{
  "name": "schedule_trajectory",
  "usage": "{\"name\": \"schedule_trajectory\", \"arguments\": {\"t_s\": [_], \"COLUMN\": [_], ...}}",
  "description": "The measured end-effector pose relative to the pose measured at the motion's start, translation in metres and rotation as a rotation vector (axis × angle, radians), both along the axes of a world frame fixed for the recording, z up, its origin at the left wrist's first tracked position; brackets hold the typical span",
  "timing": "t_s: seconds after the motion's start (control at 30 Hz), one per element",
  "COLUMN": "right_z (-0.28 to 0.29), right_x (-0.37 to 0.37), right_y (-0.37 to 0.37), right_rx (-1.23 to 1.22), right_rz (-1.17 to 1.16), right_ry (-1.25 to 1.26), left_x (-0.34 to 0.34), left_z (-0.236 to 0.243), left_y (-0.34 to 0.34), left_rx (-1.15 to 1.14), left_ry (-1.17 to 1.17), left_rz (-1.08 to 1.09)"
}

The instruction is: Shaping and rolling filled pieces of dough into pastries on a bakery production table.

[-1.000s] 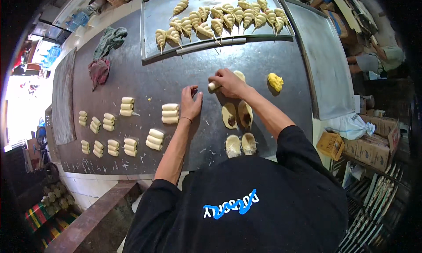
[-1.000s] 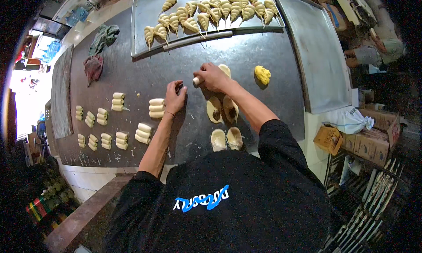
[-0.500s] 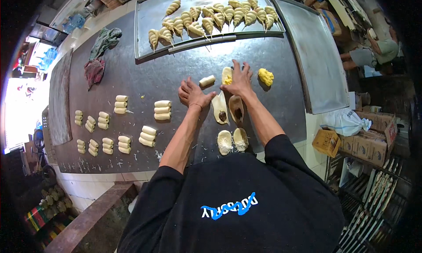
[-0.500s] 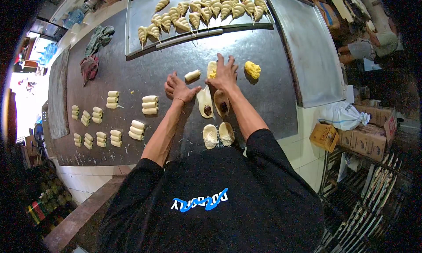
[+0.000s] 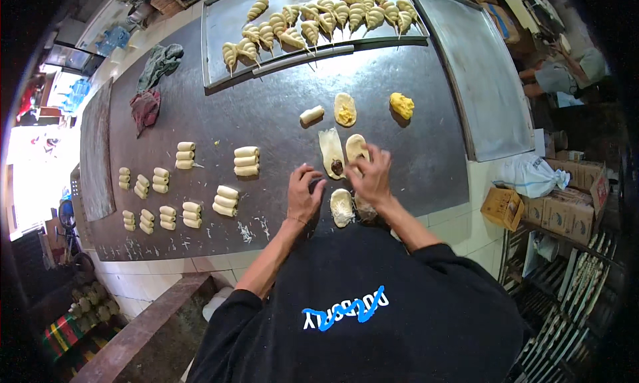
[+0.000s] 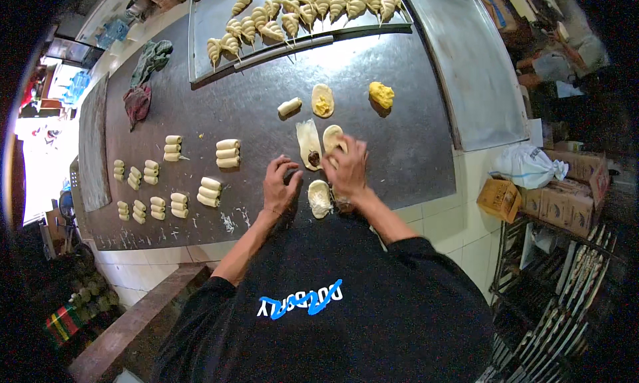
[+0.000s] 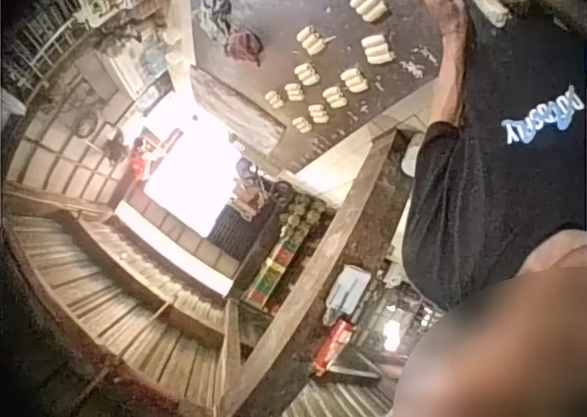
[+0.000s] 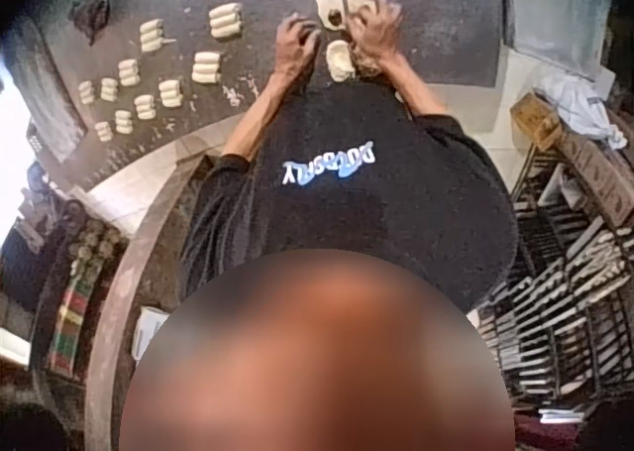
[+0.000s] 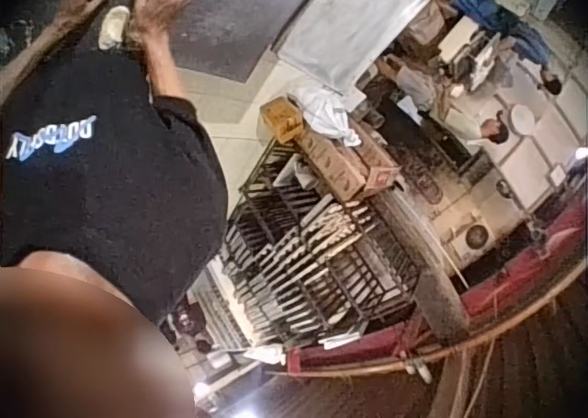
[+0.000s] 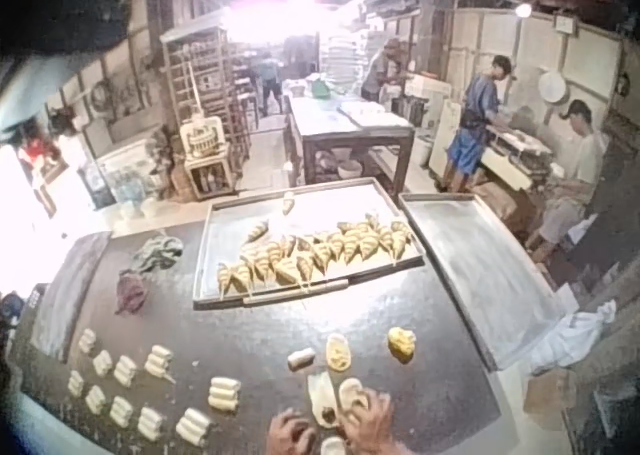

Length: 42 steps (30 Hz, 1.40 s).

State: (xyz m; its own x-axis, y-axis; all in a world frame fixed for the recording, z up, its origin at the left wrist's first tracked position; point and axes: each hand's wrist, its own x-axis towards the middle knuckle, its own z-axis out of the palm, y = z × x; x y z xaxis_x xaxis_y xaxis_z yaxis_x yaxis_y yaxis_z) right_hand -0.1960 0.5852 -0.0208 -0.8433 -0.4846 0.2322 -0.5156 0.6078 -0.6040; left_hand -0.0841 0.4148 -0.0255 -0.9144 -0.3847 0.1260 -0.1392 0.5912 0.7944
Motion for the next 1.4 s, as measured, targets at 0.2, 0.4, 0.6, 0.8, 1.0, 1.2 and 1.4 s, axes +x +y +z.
{"name": "schedule_trajectory", "arguments": {"t_s": [0.2, 0.4, 0.6, 0.8, 1.0, 1.2, 1.4], "right_z": [0.0, -0.004, 0.006, -0.003, -0.01, 0.007, 0.002], "right_x": [0.026, 0.049, -0.027, -0.019, -0.04, -0.065, -0.089], "right_y": [-0.016, 0.029, -0.025, -0.017, -0.043, -0.044, -0.073], "right_rx": [0.031, 0.051, 0.078, -0.016, -0.003, 0.002, 0.053], "right_rz": [-0.032, 0.113, -0.051, -0.037, -0.009, 0.097, 0.135], "right_ry": [0.099, 0.091, 0.071, 0.077, 0.109, 0.078, 0.181], "left_x": [-0.021, 0.019, -0.053, -0.05, -0.09, -0.102, -0.127], "left_z": [-0.004, -0.009, 0.003, -0.013, -0.018, -0.016, -0.007], "left_y": [0.015, 0.023, -0.006, -0.028, -0.025, -0.044, -0.052], "left_rx": [-0.24, -0.204, -0.265, -0.208, -0.616, -0.386, -0.478], "left_ry": [0.072, 0.176, -0.11, -0.121, 0.002, 0.056, 0.07], "left_rz": [-0.021, -0.289, 0.066, 0.093, -0.003, 0.038, 0.1]}}
